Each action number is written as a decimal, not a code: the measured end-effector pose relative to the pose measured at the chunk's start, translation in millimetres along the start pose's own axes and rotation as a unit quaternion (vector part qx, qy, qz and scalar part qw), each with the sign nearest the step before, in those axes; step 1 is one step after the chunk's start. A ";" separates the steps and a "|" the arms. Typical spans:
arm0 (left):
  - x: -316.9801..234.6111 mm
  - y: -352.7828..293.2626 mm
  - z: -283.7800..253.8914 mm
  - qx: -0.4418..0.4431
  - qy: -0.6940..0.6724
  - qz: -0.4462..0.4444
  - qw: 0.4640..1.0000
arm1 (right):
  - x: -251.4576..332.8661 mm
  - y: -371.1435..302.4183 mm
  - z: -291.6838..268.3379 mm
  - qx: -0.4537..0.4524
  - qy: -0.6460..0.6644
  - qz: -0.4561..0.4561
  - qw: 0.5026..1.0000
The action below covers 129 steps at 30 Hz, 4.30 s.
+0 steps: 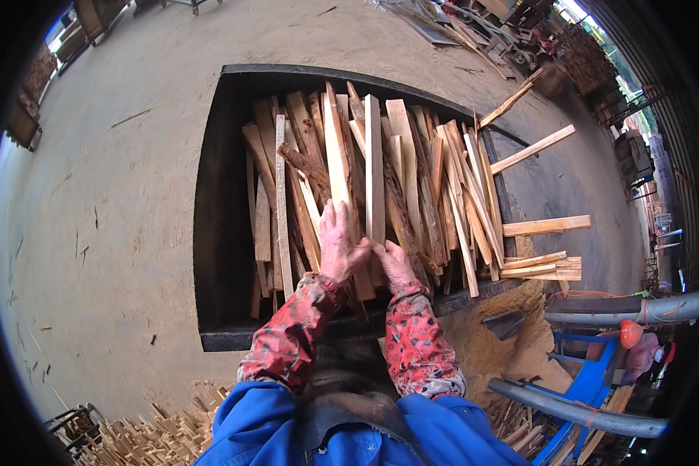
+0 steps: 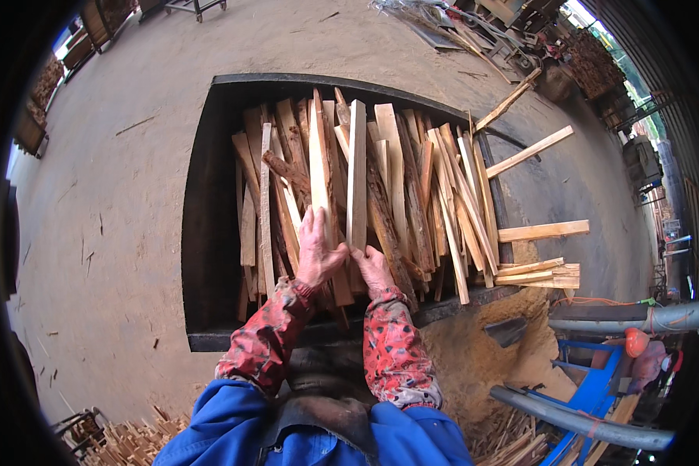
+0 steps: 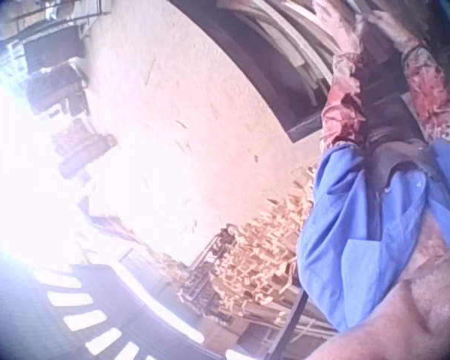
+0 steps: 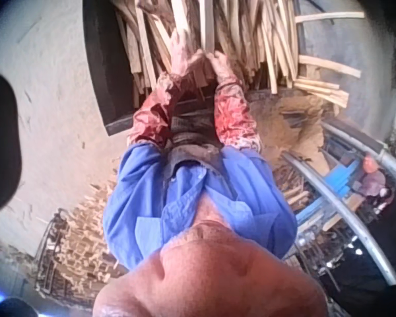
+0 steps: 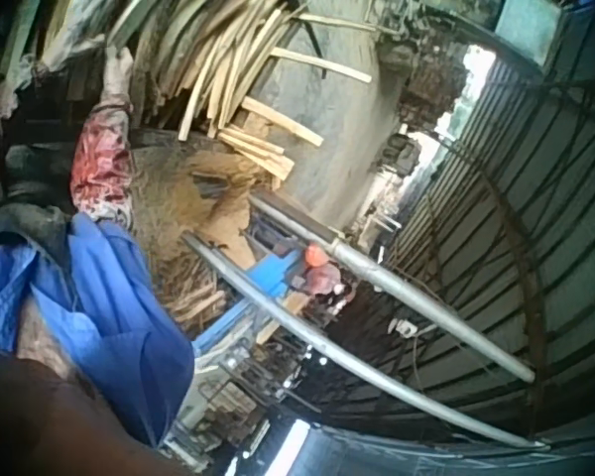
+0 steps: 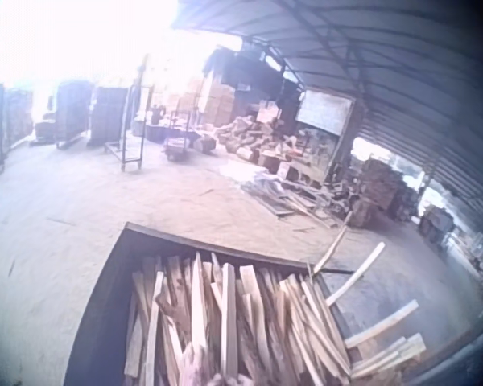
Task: The person repeatedly picks up wooden planks from a blue metal rack and places them into a black wheelbarrow. The person handles the planks by hand, moving them in batches from the rack to the wheelbarrow.
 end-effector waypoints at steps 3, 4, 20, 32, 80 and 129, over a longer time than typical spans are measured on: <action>5.5 -2.5 -5.1 0.015 -0.060 -0.013 0.998 | 16.1 -2.9 -4.4 0.011 0.087 -0.037 0.995; 8.4 -4.2 -9.0 0.013 -0.053 -0.016 0.998 | 27.3 -6.6 -11.8 -0.016 0.047 -0.066 0.997; 1.7 13.0 -15.0 -0.088 0.029 0.049 0.994 | 53.7 -115.2 -77.9 -0.132 -0.204 -0.119 0.963; 61.4 140.8 34.2 -0.017 0.140 0.074 0.987 | 15.0 -161.6 -66.2 -0.156 -0.189 -0.101 0.964; 7.2 74.2 -341.6 -0.286 -0.360 0.039 0.887 | -80.7 -10.4 -144.9 -0.081 -0.014 0.062 0.995; 154.0 -52.0 -277.7 -0.265 -0.246 -0.152 0.920 | 389.6 -17.8 -44.4 -0.062 -0.016 -0.484 0.873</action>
Point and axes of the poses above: each hand's wrist, its own y-axis towards the middle knuckle, its own z-axis out of the palm, x = y × z, the point moved 8 cm from there along y, towards the middle knuckle, and after that the axes turned 3 degrees about -y, right-handed, at the moved point
